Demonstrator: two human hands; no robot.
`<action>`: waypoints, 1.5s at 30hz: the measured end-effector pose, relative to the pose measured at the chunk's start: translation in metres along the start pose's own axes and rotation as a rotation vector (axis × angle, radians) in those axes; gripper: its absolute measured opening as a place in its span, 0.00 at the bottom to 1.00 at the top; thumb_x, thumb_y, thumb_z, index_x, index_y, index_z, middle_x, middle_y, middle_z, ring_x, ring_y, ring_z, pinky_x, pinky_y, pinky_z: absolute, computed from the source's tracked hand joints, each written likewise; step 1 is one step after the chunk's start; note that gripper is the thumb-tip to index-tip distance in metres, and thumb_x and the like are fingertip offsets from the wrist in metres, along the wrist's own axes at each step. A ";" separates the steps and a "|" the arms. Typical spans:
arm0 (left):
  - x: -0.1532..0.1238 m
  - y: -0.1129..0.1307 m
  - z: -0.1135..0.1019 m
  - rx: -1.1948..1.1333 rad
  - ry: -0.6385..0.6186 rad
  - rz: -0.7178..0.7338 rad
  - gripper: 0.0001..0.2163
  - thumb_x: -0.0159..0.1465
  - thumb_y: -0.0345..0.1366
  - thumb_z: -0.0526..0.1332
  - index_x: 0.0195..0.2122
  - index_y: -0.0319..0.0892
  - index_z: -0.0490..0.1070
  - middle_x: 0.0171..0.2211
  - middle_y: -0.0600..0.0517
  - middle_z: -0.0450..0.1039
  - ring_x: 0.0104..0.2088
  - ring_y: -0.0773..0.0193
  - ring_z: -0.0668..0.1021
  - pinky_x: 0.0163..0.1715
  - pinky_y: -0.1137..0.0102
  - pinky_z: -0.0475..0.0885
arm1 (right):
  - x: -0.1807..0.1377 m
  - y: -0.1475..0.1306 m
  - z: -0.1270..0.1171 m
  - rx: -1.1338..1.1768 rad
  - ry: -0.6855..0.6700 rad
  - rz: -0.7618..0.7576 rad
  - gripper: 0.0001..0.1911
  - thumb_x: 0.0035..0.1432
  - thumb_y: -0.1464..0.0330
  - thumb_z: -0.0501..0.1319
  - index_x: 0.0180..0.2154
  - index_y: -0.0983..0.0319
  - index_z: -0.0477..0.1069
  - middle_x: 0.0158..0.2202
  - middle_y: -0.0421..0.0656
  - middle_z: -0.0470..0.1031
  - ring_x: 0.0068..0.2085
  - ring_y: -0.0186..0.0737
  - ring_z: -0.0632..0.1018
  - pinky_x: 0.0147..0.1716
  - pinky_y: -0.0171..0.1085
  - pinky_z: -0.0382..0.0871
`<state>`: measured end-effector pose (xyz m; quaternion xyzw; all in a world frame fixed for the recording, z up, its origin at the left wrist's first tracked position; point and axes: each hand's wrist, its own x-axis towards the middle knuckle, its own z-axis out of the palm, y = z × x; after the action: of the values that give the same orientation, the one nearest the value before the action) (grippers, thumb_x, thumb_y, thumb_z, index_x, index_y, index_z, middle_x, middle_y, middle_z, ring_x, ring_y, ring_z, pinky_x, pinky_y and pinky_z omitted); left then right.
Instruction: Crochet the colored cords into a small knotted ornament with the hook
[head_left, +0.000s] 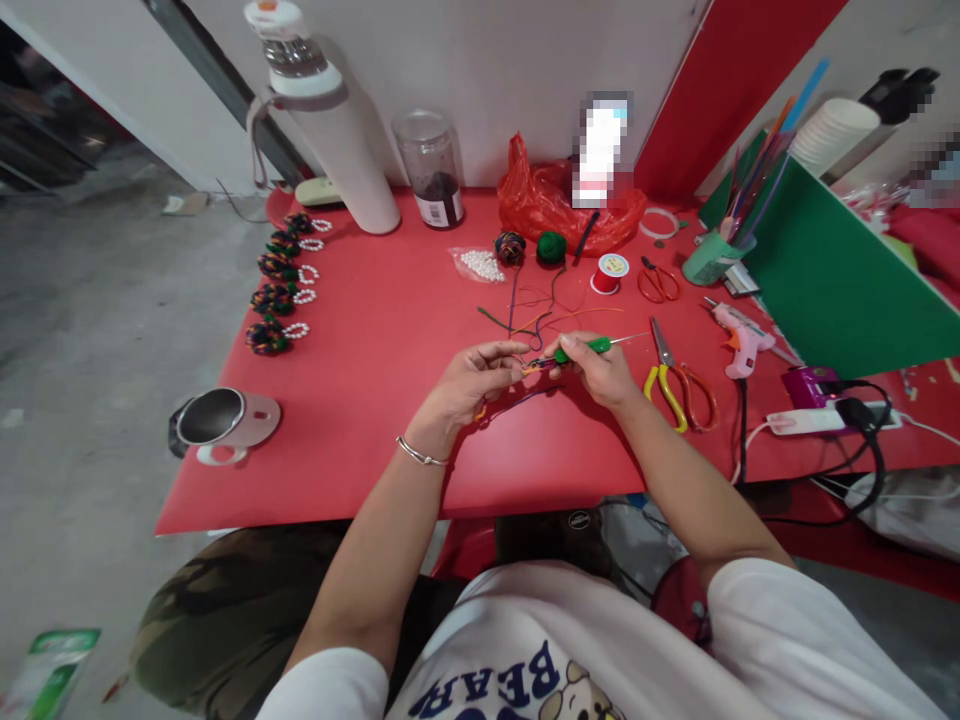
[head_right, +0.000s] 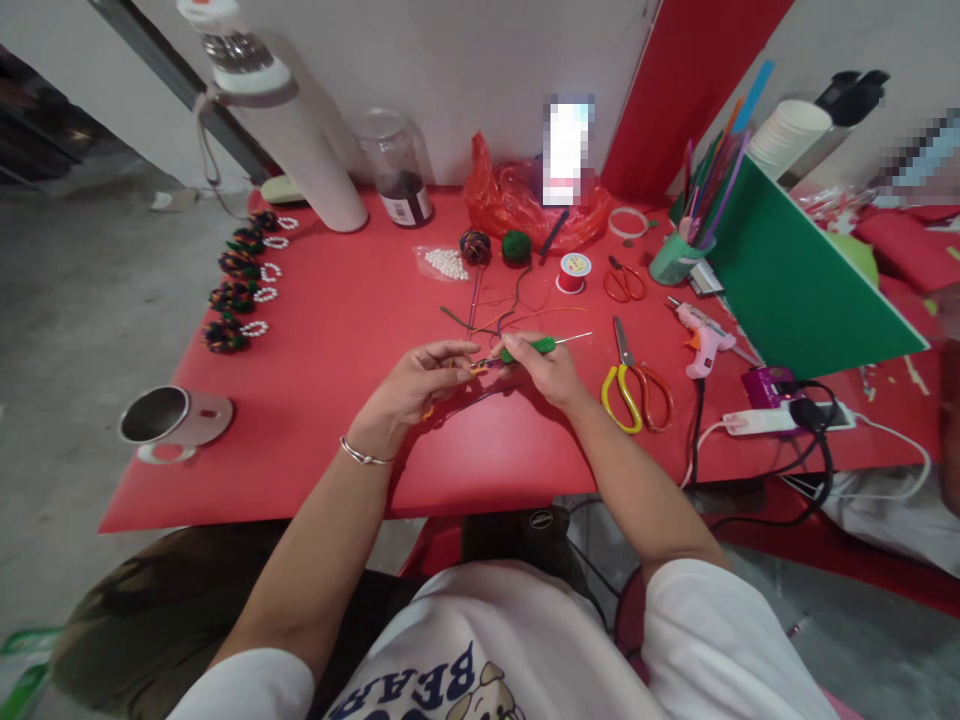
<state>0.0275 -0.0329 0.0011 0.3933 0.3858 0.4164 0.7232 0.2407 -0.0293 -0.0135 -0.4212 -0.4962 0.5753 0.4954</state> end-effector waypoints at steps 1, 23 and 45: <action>0.000 0.000 0.000 0.001 0.001 -0.001 0.18 0.46 0.30 0.77 0.40 0.39 0.84 0.25 0.52 0.78 0.17 0.77 0.63 0.16 0.76 0.52 | 0.000 0.000 0.000 0.003 -0.001 -0.002 0.24 0.56 0.45 0.71 0.32 0.61 0.83 0.31 0.41 0.82 0.25 0.34 0.80 0.27 0.33 0.78; -0.001 0.001 0.000 0.024 -0.025 0.011 0.17 0.48 0.29 0.75 0.42 0.38 0.84 0.25 0.52 0.78 0.17 0.76 0.64 0.17 0.74 0.52 | -0.002 -0.002 -0.001 0.023 -0.015 0.000 0.22 0.53 0.46 0.73 0.31 0.59 0.84 0.32 0.42 0.83 0.28 0.36 0.80 0.29 0.36 0.82; 0.002 0.000 -0.001 0.025 0.118 0.008 0.16 0.47 0.31 0.78 0.39 0.38 0.83 0.24 0.55 0.76 0.16 0.78 0.61 0.16 0.75 0.51 | -0.012 -0.012 0.001 -0.481 -0.055 -0.383 0.16 0.69 0.55 0.62 0.35 0.54 0.84 0.35 0.43 0.84 0.39 0.44 0.83 0.45 0.45 0.78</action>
<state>0.0269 -0.0307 0.0006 0.3786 0.4314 0.4368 0.6927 0.2436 -0.0410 -0.0018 -0.4094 -0.7018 0.3486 0.4673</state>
